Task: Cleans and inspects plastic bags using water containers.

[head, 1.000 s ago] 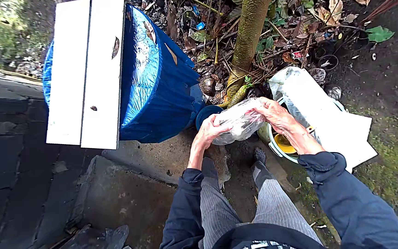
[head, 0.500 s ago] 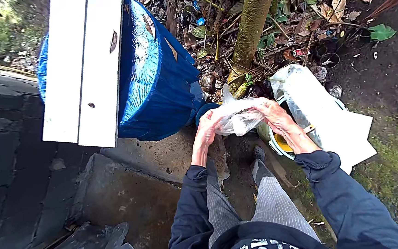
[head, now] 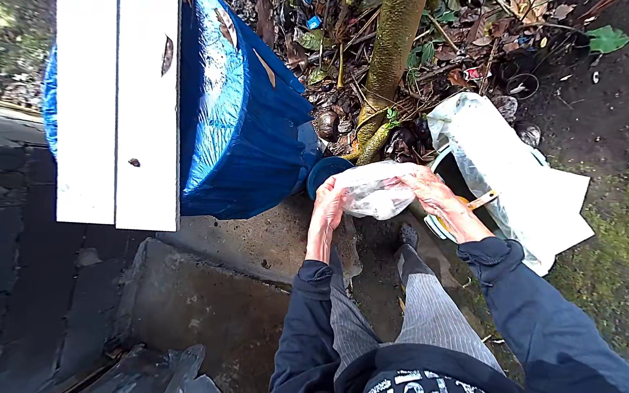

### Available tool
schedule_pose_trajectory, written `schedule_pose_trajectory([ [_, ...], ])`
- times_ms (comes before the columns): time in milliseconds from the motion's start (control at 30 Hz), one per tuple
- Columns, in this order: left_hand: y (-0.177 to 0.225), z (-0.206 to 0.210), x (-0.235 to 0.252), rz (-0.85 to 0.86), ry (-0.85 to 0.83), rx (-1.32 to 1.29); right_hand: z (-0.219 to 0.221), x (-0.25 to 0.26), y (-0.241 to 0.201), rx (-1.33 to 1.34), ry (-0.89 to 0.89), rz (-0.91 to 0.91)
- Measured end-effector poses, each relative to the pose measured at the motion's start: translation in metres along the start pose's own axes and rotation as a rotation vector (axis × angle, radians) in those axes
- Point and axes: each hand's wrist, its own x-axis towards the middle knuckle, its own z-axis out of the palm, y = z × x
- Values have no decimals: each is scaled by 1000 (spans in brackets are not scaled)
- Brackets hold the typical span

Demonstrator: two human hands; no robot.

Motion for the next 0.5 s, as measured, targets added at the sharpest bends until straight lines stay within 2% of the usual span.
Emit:
schedule_pose_trajectory([
  [100, 1, -10, -6, 14, -155, 314, 15, 0, -3, 196, 117, -45],
  [167, -4, -13, -8, 57, -103, 423, 25, 4, -5, 257, 166, -45],
  [200, -7, -14, -8, 72, -60, 415, 28, 3, -5, 255, 134, -42],
  [267, -7, -18, -6, 58, -17, 225, 24, 3, -6, 198, 1, -33],
  [367, -1, -13, -4, -2, 41, -111, 13, 3, -8, -51, -172, -23],
  [400, -2, -9, -3, -5, 69, -146, 9, 2, -8, -136, -183, -26],
  [500, -5, 0, 2, 18, 85, -136, 8, -6, 0, -242, -56, 18],
])
